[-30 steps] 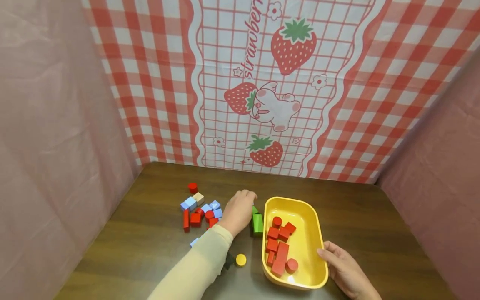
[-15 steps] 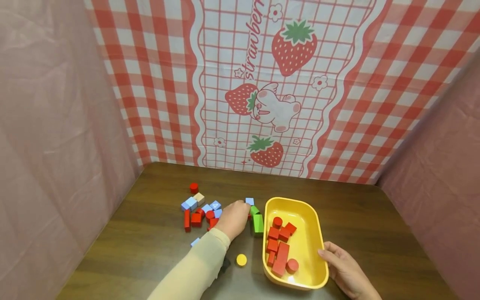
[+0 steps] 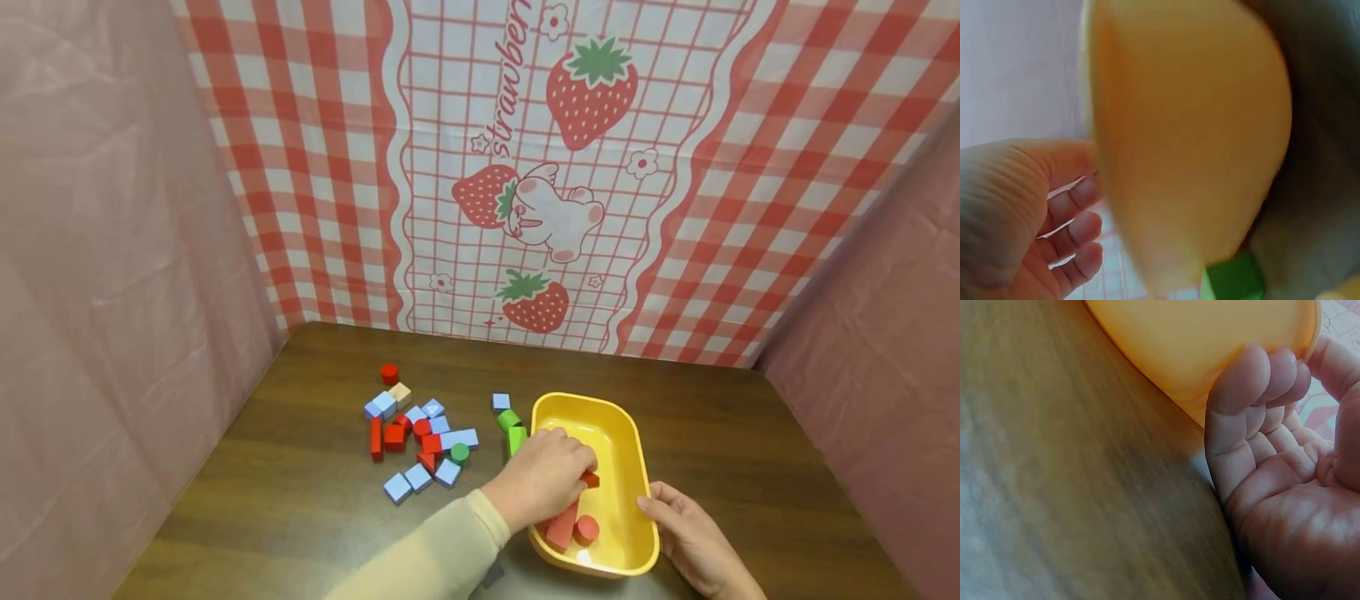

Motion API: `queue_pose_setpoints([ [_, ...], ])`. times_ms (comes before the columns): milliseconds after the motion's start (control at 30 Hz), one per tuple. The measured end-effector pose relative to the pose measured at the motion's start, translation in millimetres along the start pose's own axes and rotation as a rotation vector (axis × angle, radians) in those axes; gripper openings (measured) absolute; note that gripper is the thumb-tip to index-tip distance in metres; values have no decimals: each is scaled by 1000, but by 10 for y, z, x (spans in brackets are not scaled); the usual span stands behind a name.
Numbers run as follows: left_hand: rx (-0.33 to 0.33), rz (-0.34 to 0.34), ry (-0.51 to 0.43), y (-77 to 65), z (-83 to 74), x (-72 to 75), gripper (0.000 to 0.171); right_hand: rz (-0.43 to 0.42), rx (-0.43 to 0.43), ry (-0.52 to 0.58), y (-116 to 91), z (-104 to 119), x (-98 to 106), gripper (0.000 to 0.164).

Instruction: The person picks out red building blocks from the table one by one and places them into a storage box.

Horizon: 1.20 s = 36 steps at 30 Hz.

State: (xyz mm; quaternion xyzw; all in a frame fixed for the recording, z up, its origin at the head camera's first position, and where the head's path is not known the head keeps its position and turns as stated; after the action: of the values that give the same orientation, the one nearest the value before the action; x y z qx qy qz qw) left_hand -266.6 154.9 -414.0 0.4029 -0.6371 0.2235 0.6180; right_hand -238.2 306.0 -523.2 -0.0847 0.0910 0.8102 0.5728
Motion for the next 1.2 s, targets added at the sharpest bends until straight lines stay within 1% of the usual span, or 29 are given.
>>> queue_pose_setpoints([
  [67, -24, 19, 25, 2, -112, -84, 5, 7, 5, 1, 1, 0, -6, 15],
  [167, -35, 32, 63, 17, -182, -181, 6, 12, 10, 12, 2, 0, -9, 15],
  [300, -39, 60, 72, 43, -206, -274, 8, 20, 13, 28, 0, -3, -13, 15],
  [400, -20, 107, 52, 53, -190, -347, 8, 24, 14, 30, 3, -4, -16, 16],
  [467, -7, 123, 45, 54, -171, -375, 9, 27, 18, 32, 7, -2, -18, 16],
  [533, -2, 118, 49, 50, -156, -380, 10, 30, 25, 39, 10, 3, -22, 16],
  [600, -11, 97, 53, 36, -151, -354, 12, 39, 35, 50, 11, 10, -29, 17],
  [700, -35, 55, 51, -7, -142, -274, 13, 54, 41, 63, 11, 12, -42, 18],
  [767, -42, 32, 28, -41, -109, -187, 13, 55, 47, 60, 5, 13, -38, 17],
  [833, -25, -5, 2, -90, -1, -62, 13, 44, 39, 46, 6, 3, -25, 16],
  [867, -5, -26, -13, -119, 88, 7, 14, 35, 37, 36, 9, 0, -16, 15],
  [933, 60, -73, -31, -202, 343, 143, 14, 13, 28, 13, 16, -9, 1, 14],
  [1000, 155, -113, -54, -323, 675, 243, 13, -2, 17, 3, 21, -18, 13, 13],
  [1067, 262, -129, -73, -467, 1024, 276, 15, -10, 17, 1, 20, -14, 21, 13],
  [1133, 366, -118, -98, -620, 1343, 250, 19, -6, 21, 10, 16, -7, 21, 13],
  [1200, 440, -83, -122, -754, 1580, 183, 22, -6, 23, 21, 13, -3, 21, 13],
])
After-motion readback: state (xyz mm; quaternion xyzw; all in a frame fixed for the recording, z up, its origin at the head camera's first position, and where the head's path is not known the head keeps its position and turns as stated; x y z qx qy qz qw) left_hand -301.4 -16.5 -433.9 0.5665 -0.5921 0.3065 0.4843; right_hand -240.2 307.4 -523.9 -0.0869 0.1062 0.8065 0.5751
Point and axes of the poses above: each hand's wrist, its own y-axis towards the middle knuckle, its own x-axis out of the back of the hand, z = x × y, the point moved 10 cm from there along y, towards the middle knuckle, and after that the axes turned 11 degrees about x, right-handed, at the moved point
